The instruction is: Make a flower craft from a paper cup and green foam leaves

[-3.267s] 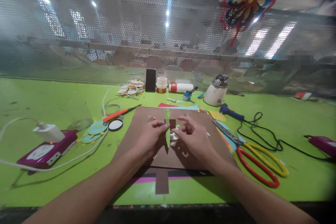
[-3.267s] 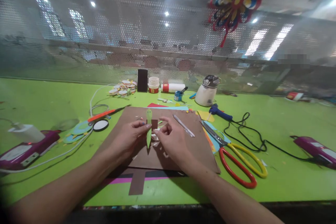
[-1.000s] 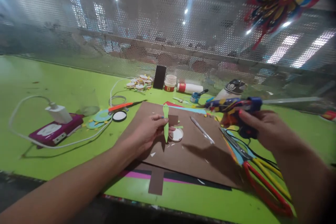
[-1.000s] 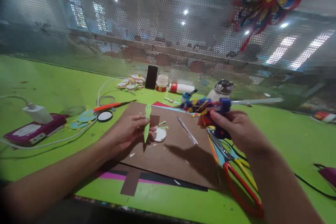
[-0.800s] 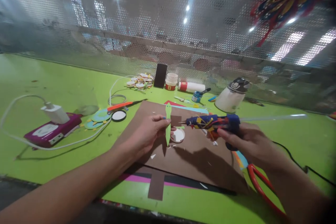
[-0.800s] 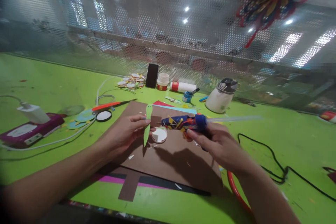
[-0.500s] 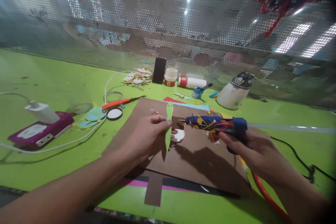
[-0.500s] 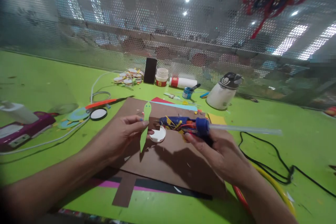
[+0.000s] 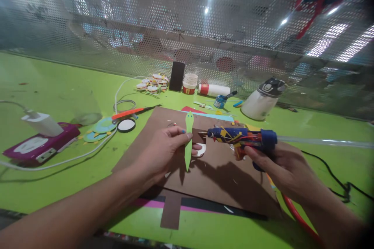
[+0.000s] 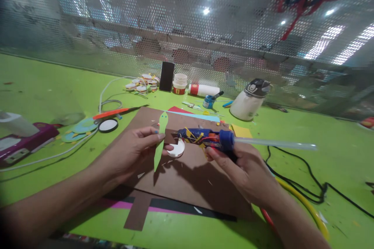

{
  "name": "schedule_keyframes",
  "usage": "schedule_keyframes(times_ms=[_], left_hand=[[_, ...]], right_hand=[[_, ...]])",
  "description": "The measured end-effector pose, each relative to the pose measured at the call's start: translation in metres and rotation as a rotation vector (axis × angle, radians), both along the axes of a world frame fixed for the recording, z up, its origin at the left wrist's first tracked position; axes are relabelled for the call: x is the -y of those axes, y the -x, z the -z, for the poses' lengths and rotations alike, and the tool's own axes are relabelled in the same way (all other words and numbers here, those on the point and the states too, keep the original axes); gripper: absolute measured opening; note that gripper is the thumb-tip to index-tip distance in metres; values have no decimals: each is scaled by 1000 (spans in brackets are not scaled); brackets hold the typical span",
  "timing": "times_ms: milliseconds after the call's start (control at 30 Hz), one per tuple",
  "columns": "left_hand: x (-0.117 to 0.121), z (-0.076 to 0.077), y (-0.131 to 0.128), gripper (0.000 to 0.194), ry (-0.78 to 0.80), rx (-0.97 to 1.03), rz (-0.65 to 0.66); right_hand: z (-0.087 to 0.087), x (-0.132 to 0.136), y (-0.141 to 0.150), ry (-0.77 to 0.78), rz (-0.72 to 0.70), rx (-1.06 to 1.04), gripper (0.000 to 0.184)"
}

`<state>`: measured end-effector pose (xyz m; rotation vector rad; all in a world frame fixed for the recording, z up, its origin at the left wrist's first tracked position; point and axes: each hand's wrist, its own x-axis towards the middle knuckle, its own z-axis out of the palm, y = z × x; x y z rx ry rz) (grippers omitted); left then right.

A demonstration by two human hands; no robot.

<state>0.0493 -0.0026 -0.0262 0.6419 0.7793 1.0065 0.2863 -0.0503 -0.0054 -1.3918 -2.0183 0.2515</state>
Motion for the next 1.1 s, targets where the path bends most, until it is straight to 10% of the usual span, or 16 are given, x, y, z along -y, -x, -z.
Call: schedule_keyframes(times_ms=[1100], left_hand=[[0, -2, 1, 19, 3, -26, 26]], right_hand=[[-4, 5, -1, 32, -13, 37, 31]])
